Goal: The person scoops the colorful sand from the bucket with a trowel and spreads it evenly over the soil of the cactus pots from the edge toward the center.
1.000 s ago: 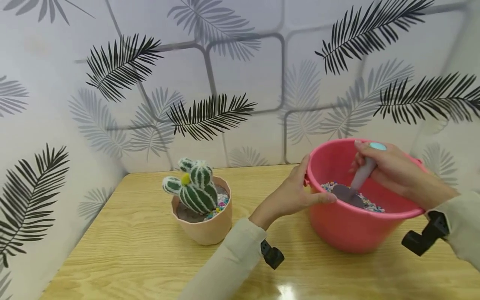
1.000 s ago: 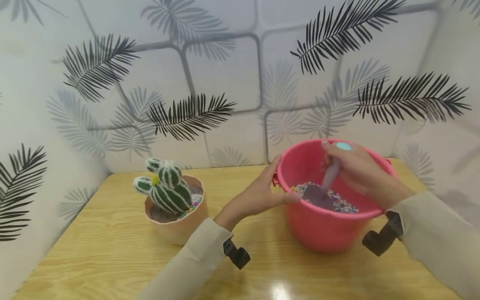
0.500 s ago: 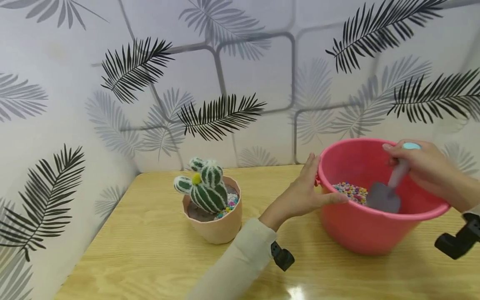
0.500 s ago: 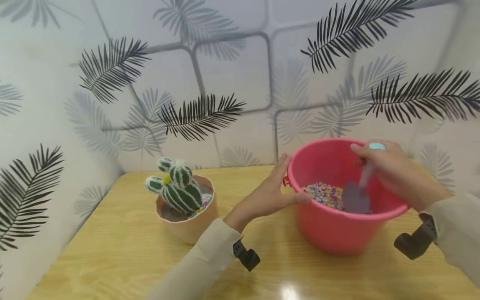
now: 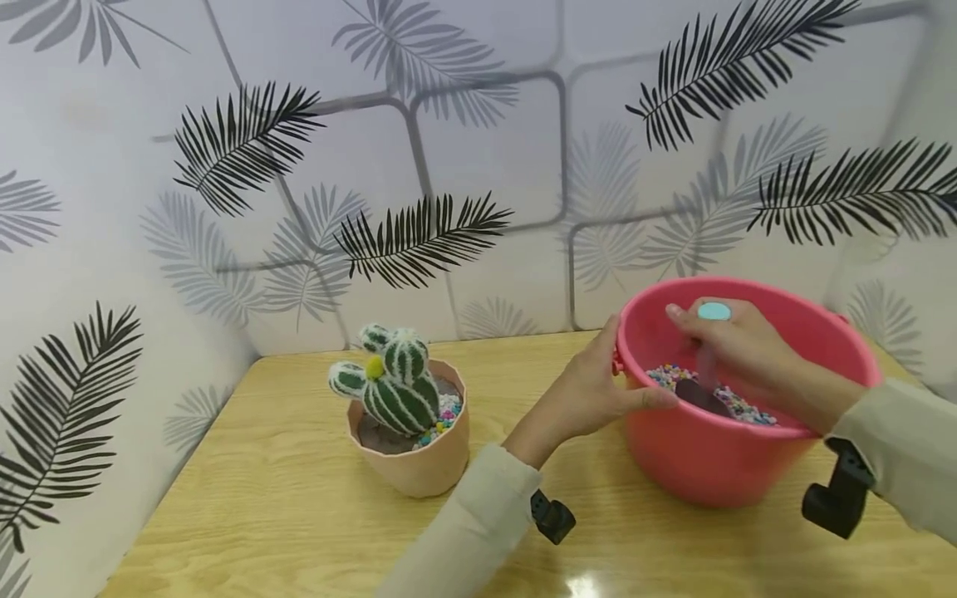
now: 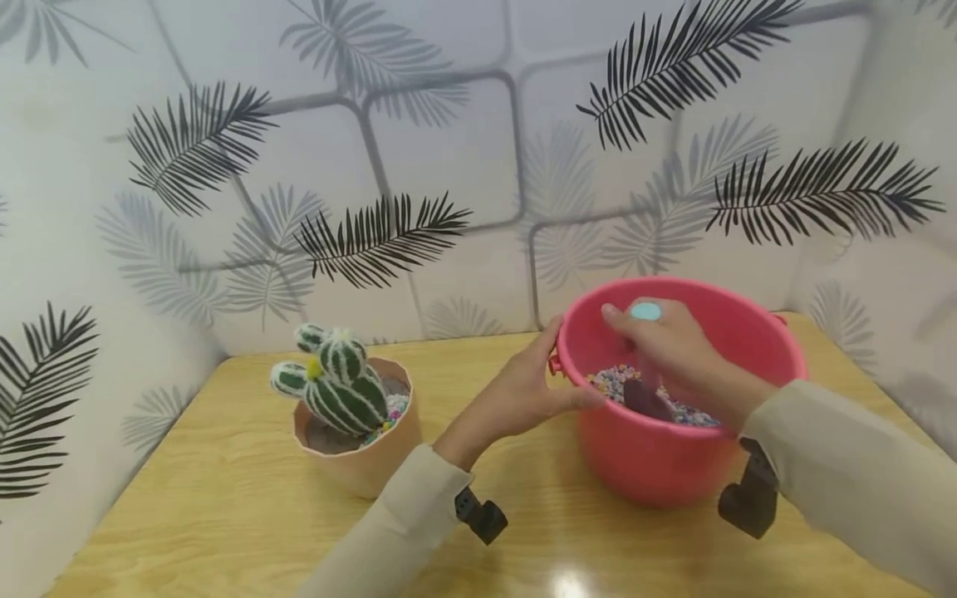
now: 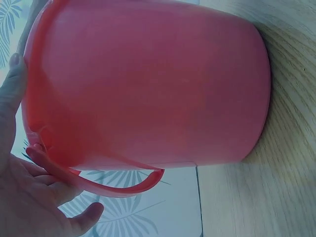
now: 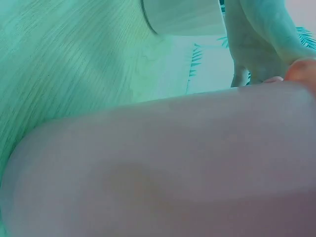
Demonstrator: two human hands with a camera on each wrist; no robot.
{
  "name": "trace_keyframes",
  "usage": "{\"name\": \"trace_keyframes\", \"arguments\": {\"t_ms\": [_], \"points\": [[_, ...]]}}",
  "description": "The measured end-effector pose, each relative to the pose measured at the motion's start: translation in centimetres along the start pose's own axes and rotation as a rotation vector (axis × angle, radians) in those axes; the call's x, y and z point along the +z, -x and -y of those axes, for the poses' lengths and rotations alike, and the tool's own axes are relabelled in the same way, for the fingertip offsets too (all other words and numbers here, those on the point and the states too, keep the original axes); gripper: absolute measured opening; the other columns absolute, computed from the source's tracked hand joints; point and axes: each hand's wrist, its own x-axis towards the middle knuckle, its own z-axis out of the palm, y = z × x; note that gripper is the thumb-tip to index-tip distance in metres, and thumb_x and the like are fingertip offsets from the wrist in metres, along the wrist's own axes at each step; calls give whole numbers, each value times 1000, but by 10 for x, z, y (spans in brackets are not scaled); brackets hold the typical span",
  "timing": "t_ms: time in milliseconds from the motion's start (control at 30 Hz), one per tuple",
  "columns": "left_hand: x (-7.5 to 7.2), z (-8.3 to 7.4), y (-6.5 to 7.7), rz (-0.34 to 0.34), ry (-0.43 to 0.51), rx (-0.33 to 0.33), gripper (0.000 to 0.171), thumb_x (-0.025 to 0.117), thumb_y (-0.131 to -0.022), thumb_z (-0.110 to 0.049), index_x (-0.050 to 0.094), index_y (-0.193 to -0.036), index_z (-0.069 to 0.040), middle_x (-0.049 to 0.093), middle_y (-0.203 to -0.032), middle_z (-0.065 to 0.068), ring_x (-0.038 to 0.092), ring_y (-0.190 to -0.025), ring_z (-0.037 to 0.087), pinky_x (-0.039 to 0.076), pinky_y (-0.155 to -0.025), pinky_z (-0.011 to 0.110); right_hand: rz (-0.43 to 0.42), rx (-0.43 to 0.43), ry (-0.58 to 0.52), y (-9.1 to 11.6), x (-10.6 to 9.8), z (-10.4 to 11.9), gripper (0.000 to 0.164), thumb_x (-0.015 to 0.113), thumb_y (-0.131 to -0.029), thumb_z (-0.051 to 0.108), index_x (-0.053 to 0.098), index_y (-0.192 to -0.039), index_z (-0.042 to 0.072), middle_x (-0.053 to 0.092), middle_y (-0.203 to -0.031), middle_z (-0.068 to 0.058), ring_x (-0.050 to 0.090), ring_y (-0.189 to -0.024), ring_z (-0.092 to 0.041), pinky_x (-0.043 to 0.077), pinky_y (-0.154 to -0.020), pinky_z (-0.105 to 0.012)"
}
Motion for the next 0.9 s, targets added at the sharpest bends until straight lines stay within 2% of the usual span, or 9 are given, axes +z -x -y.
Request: {"name": "trace_keyframes", "arguments": {"t_ms": [67, 200, 300, 500, 633, 767, 900], "points": [[1, -1, 0, 3, 1, -5, 91, 81, -76, -34, 26, -148, -24, 51, -135, -5, 52, -119, 13, 48, -92, 26, -31, 7, -69, 2, -2, -1, 41, 49, -97, 45, 60, -72, 15, 56, -49, 0, 60, -62, -14, 51, -68, -21], [2, -2, -1, -6, -5, -4, 92, 83, -73, -34, 29, -147, -22, 52, -133, -6, 53, -118, 13, 48, -92, 27, -66, -1, -538, 3, -7, -5, 36, 58, -93, 37, 63, -66, 13, 57, -54, -1, 58, -64, -10, 50, -67, -20], [2, -2, -1, -26, -2, 1, 93, 84, -72, -33, 30, -147, -20, 52, -132, -4, 54, -116, 14, 48, -91, 25, -73, -23, -865, 0, -11, -6, 26, 66, -88, 29, 65, -71, 9, 58, -64, -1, 59, -64, -12, 54, -66, -22], [4, 2, -3, -62, 7, 2, 92, 84, -71, -32, 33, -146, -18, 54, -130, -2, 53, -107, 10, 48, -85, 21, -79, -39, -1069, -3, -16, -8, 31, 65, -89, 28, 57, -70, 5, 60, -64, -5, 64, -64, -16, 58, -66, -31], [5, 4, -4, -64, 27, 8, 92, 84, -72, -30, 32, -146, -17, 53, -131, -1, 53, -109, 11, 48, -87, 22, -88, -51, -1212, -2, -22, -11, 35, 63, -90, 29, 51, -68, 4, 58, -62, -8, 64, -62, -21, 58, -66, -36], [4, 5, -4, -70, 41, 15, 92, 85, -71, -28, 32, -146, -17, 53, -132, 2, 54, -109, 14, 50, -87, 27, -89, -76, -1324, -2, -26, -14, 36, 60, -92, 29, 47, -70, 4, 53, -61, -8, 58, -60, -19, 58, -68, -38], [5, 4, -4, -66, 58, 33, 90, 85, -71, -28, 34, -145, -19, 54, -130, 2, 53, -107, 12, 51, -83, 25, -92, -107, -1419, 0, -32, -17, 38, 55, -95, 30, 43, -70, 3, 48, -61, -9, 50, -57, -21, 56, -68, -40]]}}
